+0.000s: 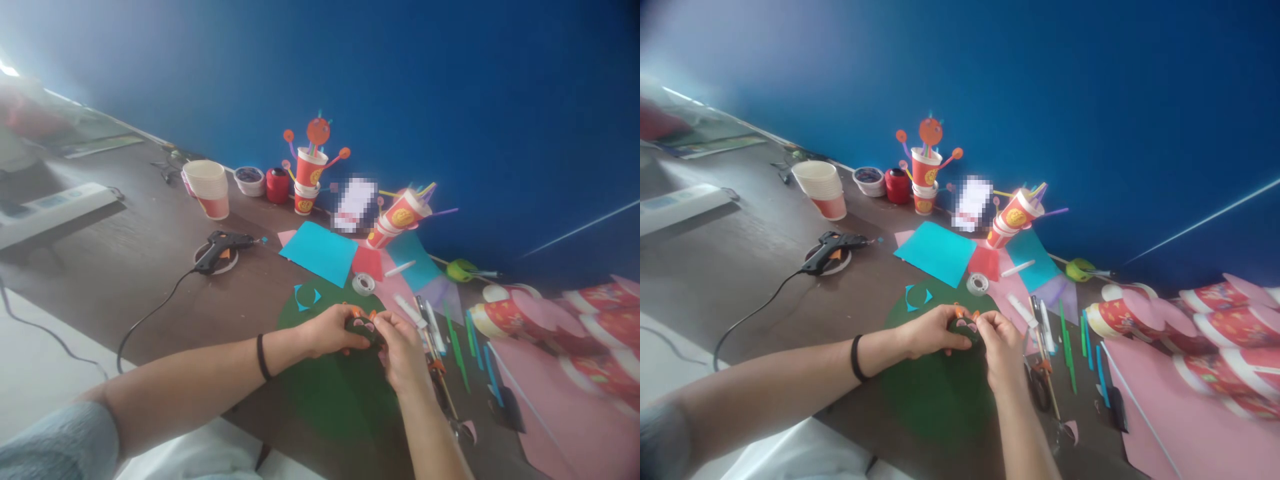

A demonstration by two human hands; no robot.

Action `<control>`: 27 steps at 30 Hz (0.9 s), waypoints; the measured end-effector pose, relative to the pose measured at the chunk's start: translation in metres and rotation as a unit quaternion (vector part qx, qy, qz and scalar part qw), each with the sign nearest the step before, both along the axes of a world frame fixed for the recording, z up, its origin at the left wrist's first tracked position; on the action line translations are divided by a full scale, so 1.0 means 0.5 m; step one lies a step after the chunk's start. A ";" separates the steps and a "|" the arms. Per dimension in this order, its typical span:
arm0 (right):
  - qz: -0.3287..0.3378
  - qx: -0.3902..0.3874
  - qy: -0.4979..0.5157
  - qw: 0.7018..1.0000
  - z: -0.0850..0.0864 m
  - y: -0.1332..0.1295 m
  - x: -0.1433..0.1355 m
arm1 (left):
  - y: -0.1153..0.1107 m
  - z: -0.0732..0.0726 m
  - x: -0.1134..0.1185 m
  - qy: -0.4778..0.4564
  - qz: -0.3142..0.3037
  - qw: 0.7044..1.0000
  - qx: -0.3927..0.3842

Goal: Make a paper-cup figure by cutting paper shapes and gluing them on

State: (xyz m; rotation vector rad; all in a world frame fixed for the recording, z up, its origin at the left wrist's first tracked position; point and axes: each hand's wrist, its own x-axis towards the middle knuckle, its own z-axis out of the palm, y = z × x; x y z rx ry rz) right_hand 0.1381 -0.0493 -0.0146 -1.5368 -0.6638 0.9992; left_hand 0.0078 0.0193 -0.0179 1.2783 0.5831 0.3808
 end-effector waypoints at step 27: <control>0.040 -0.008 -0.017 0.999 0.004 -0.006 0.020 | 0.008 0.007 -0.008 0.005 -0.054 0.998 -0.008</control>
